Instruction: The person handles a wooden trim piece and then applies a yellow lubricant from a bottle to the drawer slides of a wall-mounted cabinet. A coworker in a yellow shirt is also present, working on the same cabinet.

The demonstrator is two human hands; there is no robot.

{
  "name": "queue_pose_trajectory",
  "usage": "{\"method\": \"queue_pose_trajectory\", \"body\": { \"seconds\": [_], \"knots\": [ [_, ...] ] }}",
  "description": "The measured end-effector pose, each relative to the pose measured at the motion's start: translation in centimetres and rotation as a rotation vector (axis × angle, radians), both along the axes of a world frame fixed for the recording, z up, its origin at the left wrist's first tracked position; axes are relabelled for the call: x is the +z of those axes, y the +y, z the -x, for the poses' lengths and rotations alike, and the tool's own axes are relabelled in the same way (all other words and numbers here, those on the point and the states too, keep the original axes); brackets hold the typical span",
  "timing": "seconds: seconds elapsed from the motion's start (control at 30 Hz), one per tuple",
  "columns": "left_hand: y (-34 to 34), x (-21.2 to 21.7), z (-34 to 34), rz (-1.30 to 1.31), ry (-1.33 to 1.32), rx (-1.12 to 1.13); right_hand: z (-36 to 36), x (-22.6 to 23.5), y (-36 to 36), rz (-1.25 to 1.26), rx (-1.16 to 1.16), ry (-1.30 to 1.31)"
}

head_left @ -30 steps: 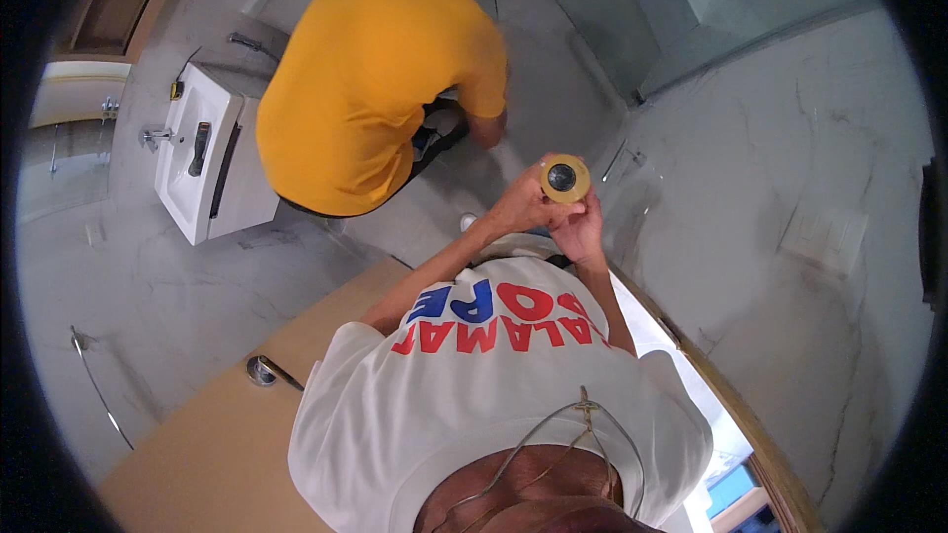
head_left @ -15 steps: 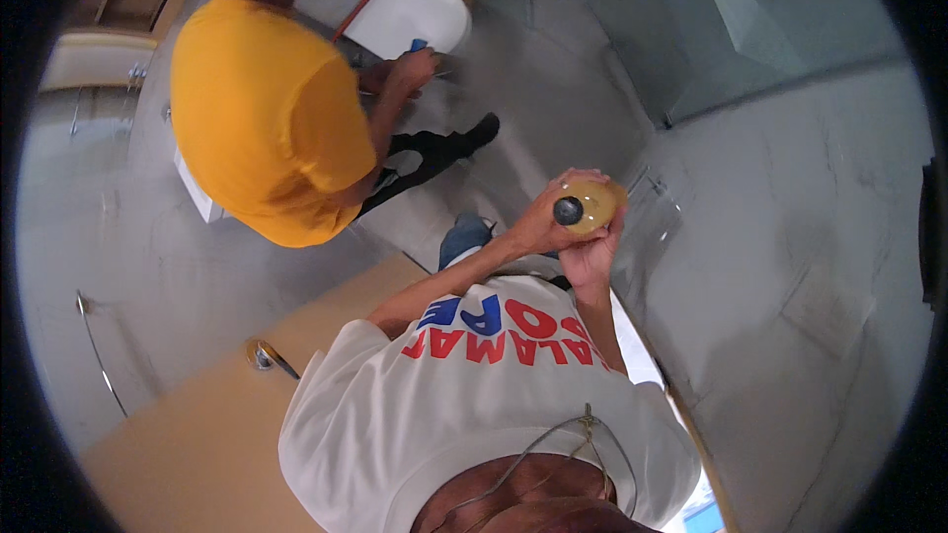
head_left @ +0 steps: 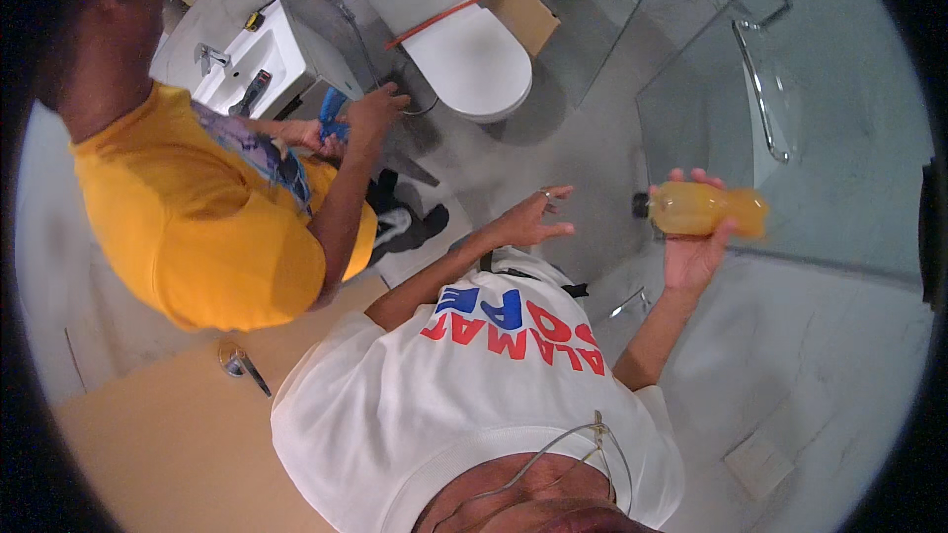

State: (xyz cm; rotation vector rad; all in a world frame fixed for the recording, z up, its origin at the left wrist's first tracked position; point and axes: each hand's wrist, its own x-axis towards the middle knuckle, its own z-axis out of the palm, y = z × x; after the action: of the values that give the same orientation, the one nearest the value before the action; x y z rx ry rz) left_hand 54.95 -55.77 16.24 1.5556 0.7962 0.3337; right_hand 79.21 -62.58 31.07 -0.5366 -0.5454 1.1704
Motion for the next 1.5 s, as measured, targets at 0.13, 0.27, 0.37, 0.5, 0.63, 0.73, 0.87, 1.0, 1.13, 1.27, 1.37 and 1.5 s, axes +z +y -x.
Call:
{"method": "queue_pose_trajectory", "body": {
  "seconds": [0.13, 0.27, 0.37, 0.5, 0.63, 0.73, 0.87, 1.0, 1.13, 1.27, 1.37, 1.5],
  "knots": [
    [6.9, -2.7, 0.3, 0.127, -0.106, 0.139, -2.7, 0.6, 8.8, 0.095, -0.106, 0.240],
    [9.9, -1.6, 2.7, 0.020, -0.056, 0.367, -4.1, 1.6, 13.5, -0.095, -0.193, 0.021],
    [10.5, -4.6, 3.1, 0.070, -0.032, 0.444, -4.5, 0.3, 16.8, 0.033, -0.180, -0.124],
    [13.2, -5.3, 2.4, 0.133, 0.085, 0.408, -8.2, -1.9, 24.5, -0.068, -0.138, 0.123],
    [18.4, -5.1, 0.7, 0.238, 0.252, 0.429, -8.3, -7.1, 30.5, 0.292, 0.105, 0.021],
    [22.5, -4.8, -3.0, 0.224, 0.307, 0.431, -8.9, -11.2, 34.4, 0.405, 0.225, 0.104],
    [27.8, -3.2, -6.3, 0.230, 0.352, 0.402, -9.9, -13.7, 39.1, 0.411, 0.310, 0.128],
    [30.6, -6.6, -6.7, 0.009, 0.387, 0.413, -11.1, -14.0, 42.2, 0.551, 0.418, 0.007],
    [33.8, -4.1, -8.8, 0.190, 0.442, 0.516, -12.2, -15.2, 44.3, 0.475, 0.606, -0.302],
    [33.6, -5.8, -8.9, 0.210, 0.415, 0.626, -10.9, -13.6, 47.3, 0.552, 0.795, -0.128],
    [32.1, -7.3, -9.3, 0.247, 0.389, 0.700, -10.2, -15.7, 49.9, 0.721, 0.925, 0.465],
    [32.0, -5.8, -10.2, 0.281, 0.412, 0.727, -8.1, -17.8, 50.3, 0.861, 0.959, 0.353]
  ]
}}
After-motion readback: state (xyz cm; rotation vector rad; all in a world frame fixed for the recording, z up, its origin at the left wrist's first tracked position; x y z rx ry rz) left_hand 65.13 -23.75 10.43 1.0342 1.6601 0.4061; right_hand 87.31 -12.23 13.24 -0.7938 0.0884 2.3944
